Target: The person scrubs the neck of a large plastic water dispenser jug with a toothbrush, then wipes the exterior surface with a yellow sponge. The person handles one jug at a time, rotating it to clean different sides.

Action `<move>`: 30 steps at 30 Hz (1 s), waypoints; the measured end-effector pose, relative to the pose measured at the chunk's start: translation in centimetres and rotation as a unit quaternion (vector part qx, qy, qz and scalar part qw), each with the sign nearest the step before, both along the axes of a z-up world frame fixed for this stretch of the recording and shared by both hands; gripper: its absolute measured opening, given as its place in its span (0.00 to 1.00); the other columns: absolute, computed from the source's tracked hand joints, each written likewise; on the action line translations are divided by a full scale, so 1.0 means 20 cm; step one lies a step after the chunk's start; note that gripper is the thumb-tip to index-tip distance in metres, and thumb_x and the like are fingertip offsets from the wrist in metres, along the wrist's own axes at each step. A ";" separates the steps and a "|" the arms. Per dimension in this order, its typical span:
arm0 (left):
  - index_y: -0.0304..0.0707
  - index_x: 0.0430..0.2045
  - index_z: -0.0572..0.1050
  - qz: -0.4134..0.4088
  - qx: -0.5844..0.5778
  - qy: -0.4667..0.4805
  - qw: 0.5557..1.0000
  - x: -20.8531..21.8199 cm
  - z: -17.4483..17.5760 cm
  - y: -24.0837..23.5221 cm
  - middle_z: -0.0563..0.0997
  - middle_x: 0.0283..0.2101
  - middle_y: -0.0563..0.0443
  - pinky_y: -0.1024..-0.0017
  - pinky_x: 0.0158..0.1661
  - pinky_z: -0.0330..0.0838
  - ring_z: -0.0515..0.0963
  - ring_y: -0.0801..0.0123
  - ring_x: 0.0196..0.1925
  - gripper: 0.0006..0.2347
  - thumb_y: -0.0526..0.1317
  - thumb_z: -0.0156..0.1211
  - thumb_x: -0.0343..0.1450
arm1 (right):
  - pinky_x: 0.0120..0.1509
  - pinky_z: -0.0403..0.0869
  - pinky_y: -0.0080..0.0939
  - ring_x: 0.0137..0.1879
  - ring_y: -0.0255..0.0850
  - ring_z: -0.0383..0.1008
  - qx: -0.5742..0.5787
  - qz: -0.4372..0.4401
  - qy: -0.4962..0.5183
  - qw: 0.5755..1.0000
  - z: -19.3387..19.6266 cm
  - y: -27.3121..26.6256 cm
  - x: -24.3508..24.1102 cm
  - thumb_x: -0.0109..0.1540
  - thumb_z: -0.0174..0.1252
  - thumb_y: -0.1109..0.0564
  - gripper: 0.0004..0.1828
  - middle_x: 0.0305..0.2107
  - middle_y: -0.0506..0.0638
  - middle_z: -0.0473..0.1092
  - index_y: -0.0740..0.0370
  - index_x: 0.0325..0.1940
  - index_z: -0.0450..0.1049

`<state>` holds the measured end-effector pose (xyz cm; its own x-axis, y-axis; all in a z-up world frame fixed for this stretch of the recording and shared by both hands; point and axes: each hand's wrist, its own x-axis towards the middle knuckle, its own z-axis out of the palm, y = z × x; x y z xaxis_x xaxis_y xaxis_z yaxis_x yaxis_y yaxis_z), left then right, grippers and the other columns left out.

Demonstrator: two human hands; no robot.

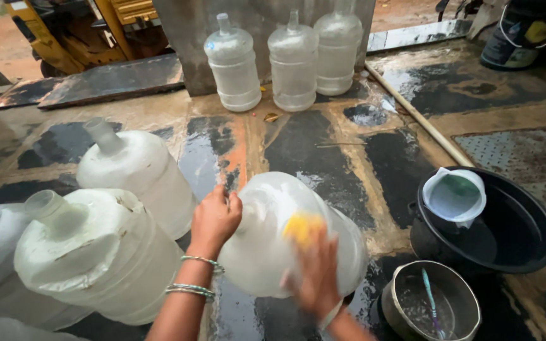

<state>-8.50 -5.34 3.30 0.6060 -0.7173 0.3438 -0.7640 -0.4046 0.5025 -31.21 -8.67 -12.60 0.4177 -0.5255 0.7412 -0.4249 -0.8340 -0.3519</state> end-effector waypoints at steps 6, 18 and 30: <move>0.34 0.32 0.76 -0.006 -0.015 0.002 1.000 0.04 -0.02 0.05 0.82 0.39 0.31 0.48 0.45 0.72 0.79 0.35 0.43 0.13 0.46 0.51 0.71 | 0.77 0.25 0.72 0.80 0.50 0.49 0.329 0.109 0.028 0.938 0.25 -0.61 0.02 0.68 0.19 0.37 0.38 0.71 0.50 0.59 0.51 0.75 0.60; 0.36 0.33 0.76 -0.060 0.000 -0.013 0.998 0.21 -0.06 0.14 0.82 0.37 0.34 0.53 0.41 0.73 0.80 0.40 0.41 0.11 0.46 0.53 0.71 | 0.84 0.42 0.67 0.81 0.66 0.45 0.062 0.098 -0.054 0.992 -0.21 0.30 -0.04 0.67 0.26 0.21 0.55 0.75 0.73 0.46 0.73 0.78 0.41; 0.35 0.36 0.76 -0.121 0.012 0.017 0.992 0.35 -0.10 0.23 0.83 0.36 0.39 0.60 0.42 0.74 0.83 0.50 0.40 0.10 0.44 0.55 0.71 | 0.84 0.40 0.59 0.83 0.58 0.46 0.277 -0.068 0.070 0.956 -0.32 -0.37 -0.31 0.65 0.16 0.22 0.51 0.75 0.59 0.53 0.61 0.71 0.58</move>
<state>-1.57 -0.69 1.29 0.4256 -0.8511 0.3073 -0.8228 -0.2226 0.5230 -37.45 -16.07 -19.03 0.3935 -0.8772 0.2750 -0.5913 -0.4705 -0.6550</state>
